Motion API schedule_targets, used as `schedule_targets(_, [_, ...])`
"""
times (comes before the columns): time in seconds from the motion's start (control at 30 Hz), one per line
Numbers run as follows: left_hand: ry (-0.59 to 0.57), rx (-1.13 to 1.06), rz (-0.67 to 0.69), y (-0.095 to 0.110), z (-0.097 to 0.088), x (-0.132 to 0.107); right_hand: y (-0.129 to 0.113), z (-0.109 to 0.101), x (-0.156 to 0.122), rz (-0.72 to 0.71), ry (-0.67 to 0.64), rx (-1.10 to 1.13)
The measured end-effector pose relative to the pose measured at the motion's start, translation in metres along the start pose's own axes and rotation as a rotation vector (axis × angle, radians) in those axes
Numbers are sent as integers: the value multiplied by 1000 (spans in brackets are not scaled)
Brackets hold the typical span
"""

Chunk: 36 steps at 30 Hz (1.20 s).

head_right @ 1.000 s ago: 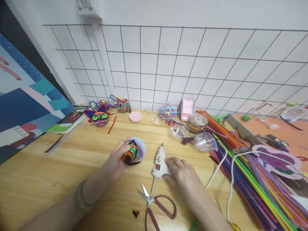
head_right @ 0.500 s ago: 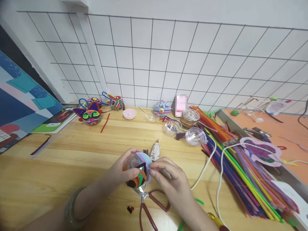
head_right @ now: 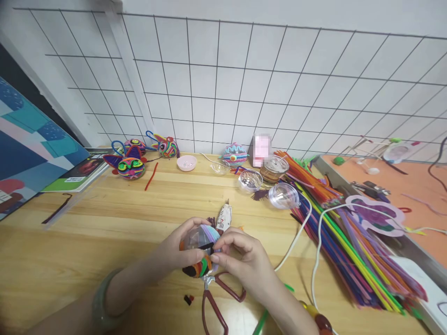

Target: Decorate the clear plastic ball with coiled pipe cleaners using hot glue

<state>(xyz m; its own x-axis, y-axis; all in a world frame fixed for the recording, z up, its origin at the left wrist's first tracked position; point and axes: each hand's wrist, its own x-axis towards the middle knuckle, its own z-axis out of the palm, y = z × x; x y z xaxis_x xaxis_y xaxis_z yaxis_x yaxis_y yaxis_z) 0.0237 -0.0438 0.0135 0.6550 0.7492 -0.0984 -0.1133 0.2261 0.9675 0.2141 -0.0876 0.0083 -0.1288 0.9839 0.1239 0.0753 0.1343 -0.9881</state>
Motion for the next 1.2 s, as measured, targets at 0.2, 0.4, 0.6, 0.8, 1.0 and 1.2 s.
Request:
schedule_targets(0.2, [2, -9, -20, 5, 1, 2, 2, -1, 0, 10, -26, 18])
schedule_targets(0.4, [11, -32, -28, 2, 2, 3, 1, 1, 0, 3, -23, -21])
schedule_targets(0.6, [26, -29, -41, 1, 1, 2, -5, 3, -2, -78, -8, -176])
schedule_targets(0.8, [20, -22, -25, -6, -2, 3, -8, 5, -3, -124, 11, -270])
schedule_targets(1.0, [17, -54, -28, -8, -1, 3, -10, 9, -5, -128, 59, -268])
schedule_targets(1.2, [65, -72, -24, -7, 1, 4, -9, 14, -5, -152, 112, -265])
